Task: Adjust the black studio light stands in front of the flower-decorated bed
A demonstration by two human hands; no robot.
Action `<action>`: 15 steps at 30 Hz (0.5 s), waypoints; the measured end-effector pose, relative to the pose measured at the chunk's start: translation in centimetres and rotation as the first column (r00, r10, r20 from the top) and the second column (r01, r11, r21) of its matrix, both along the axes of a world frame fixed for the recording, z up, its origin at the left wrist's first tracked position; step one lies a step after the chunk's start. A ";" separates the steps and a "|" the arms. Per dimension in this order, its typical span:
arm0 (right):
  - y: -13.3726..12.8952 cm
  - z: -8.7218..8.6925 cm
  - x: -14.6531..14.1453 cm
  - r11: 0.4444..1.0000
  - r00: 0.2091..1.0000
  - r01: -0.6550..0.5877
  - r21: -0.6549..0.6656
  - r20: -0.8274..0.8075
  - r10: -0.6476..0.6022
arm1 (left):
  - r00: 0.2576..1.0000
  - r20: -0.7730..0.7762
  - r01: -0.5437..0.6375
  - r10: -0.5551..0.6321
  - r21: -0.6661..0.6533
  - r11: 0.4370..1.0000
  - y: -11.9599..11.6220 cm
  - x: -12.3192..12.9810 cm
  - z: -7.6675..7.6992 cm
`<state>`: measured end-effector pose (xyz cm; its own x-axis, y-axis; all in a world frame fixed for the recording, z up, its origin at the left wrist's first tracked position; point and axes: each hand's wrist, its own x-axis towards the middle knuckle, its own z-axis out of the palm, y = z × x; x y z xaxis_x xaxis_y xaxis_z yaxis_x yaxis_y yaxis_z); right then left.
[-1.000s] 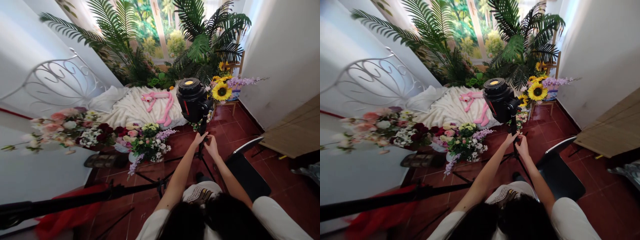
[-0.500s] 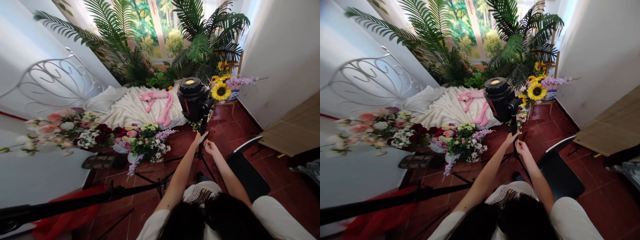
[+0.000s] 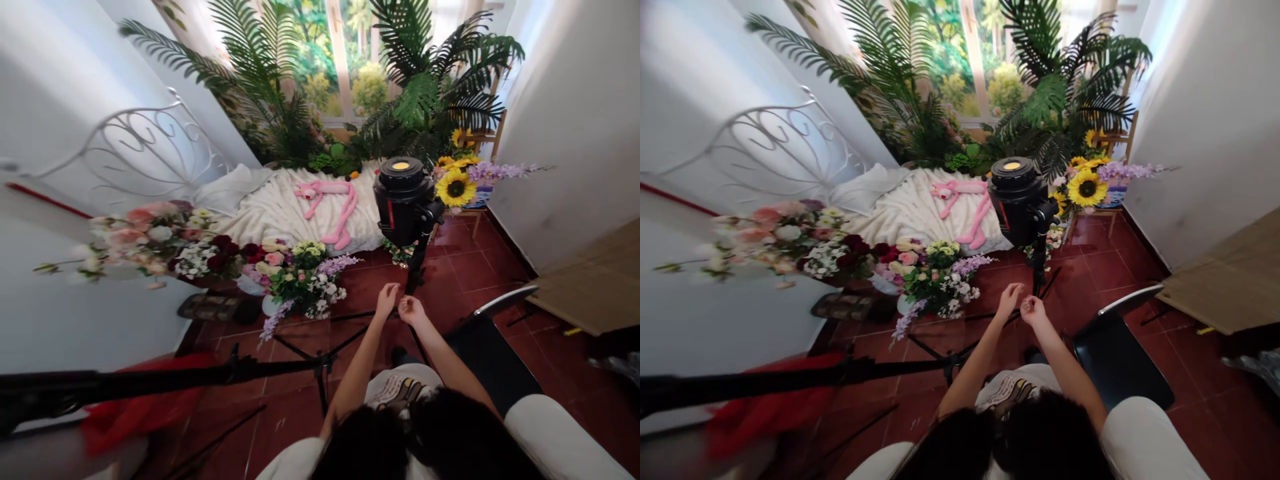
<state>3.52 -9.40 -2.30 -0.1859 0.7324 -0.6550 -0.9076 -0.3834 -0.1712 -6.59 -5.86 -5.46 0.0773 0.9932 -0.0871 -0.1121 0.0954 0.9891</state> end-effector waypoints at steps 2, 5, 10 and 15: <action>0.3 0.2 -2.3 0.999 0.999 -0.039 -0.036 -0.026 0.038 | 0.996 -0.052 -0.080 0.076 -0.082 0.993 -2.2 -4.5 -1.5; 1.1 0.8 -6.1 0.985 0.987 -0.160 -0.071 -0.049 0.156 | 0.941 -0.146 -0.329 0.305 -0.179 0.927 -5.3 -11.7 -3.1; 2.5 1.6 -13.2 0.901 0.902 -0.430 -0.052 0.021 0.431 | 0.720 -0.244 -0.693 0.650 -0.197 0.694 -10.1 -22.1 -3.3; 2.2 2.8 -21.8 0.680 0.679 -0.731 0.054 0.152 0.718 | 0.509 -0.164 -0.861 0.845 -0.082 0.502 -14.8 -27.1 -1.7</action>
<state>-18.26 -7.18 0.46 -0.6189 0.4618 -0.6353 -0.3253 -0.8870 -0.3278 -33.69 -20.61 -7.16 -0.8169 0.5481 -0.1798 -0.1264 0.1340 0.9829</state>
